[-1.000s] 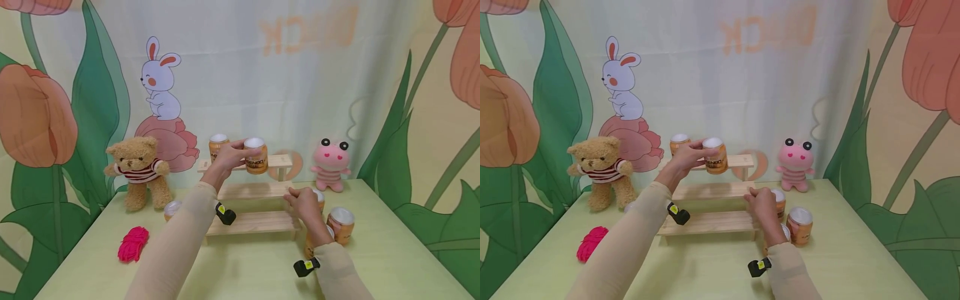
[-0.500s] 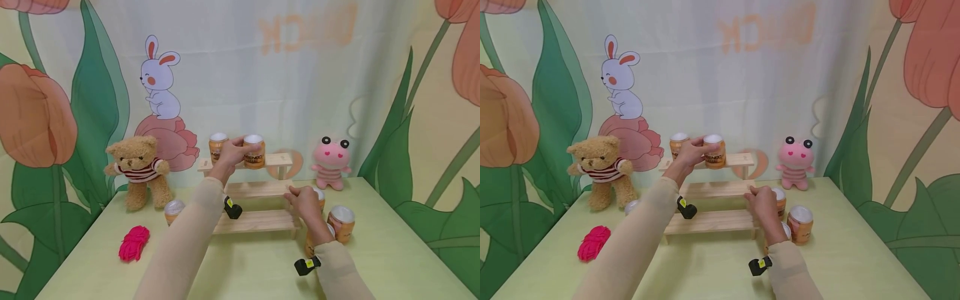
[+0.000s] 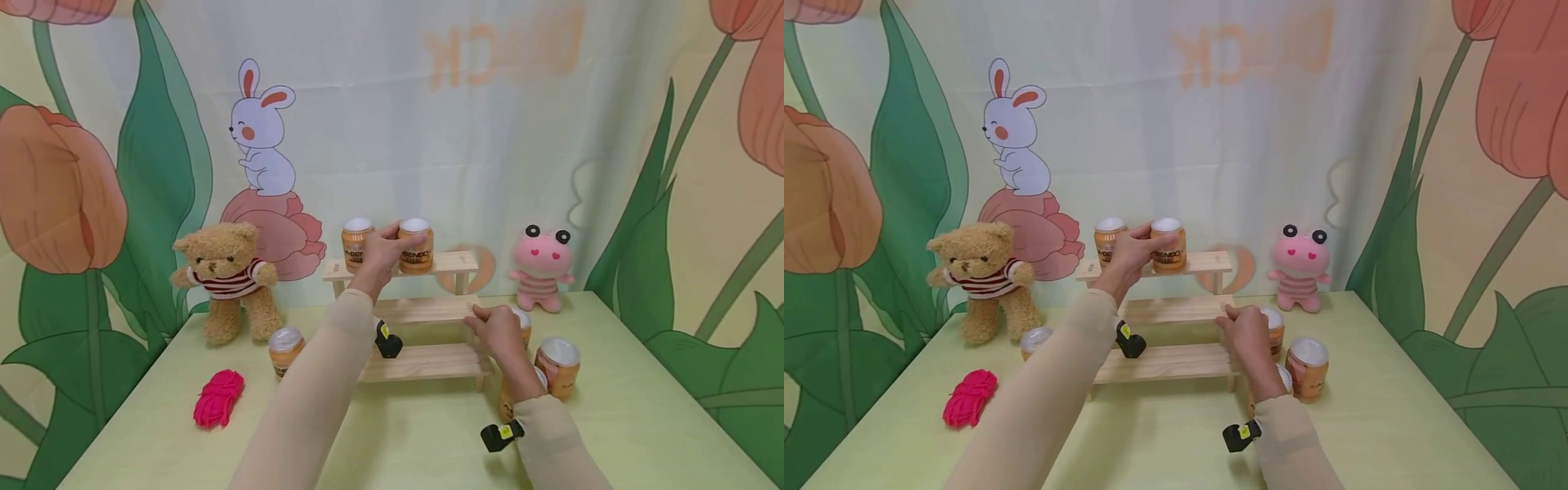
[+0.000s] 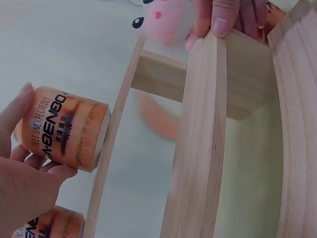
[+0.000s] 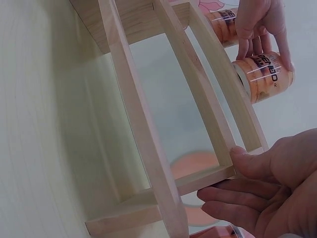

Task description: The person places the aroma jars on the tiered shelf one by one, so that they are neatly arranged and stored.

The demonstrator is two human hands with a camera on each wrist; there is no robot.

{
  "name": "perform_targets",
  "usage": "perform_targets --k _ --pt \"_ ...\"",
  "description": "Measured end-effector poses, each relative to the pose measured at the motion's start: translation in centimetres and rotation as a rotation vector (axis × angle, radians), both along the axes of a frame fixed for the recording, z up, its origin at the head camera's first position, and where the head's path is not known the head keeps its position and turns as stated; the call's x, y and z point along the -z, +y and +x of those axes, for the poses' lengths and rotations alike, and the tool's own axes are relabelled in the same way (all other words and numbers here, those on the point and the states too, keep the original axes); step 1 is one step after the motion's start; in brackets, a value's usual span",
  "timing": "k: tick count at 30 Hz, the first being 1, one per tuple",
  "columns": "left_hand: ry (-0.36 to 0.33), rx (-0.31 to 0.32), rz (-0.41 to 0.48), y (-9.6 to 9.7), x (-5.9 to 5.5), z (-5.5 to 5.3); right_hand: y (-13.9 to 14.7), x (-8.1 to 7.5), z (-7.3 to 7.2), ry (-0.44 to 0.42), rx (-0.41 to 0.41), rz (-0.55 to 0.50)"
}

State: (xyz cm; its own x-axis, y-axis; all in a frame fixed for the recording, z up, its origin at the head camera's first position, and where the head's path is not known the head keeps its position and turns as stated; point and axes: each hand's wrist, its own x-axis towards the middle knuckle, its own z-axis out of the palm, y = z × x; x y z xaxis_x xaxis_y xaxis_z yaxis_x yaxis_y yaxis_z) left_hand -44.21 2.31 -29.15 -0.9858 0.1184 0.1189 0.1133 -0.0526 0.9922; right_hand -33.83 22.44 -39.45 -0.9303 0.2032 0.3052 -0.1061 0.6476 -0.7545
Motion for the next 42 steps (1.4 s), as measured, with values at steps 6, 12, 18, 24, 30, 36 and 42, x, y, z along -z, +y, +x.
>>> perform_targets --k 6,12,18,24,30,36,42 --pt "-0.001 -0.026 0.03 0.7 0.2 -0.5 0.1 0.0 -0.1 -0.001 0.003 0.004" --pt "0.011 -0.026 0.065 1.2 0.4 -0.9 0.0 -0.1 0.0 -0.026 0.005 -0.009" --pt "0.021 -0.018 0.091 1.3 0.6 -1.0 0.0 -0.2 0.0 -0.025 0.001 -0.008" --pt "0.038 0.0 0.087 1.3 0.8 -1.2 0.0 -0.2 -0.1 -0.019 -0.006 -0.022" --pt "0.078 -0.006 -0.001 0.7 1.1 -0.9 -0.3 0.0 -0.1 -0.015 0.008 -0.017" --pt "0.081 -0.031 -0.029 0.3 1.4 0.1 -0.5 0.0 0.2 -0.026 0.001 -0.021" --pt "0.143 -0.085 -0.12 0.8 1.1 2.0 -0.2 -0.3 0.2 -0.014 0.002 -0.018"
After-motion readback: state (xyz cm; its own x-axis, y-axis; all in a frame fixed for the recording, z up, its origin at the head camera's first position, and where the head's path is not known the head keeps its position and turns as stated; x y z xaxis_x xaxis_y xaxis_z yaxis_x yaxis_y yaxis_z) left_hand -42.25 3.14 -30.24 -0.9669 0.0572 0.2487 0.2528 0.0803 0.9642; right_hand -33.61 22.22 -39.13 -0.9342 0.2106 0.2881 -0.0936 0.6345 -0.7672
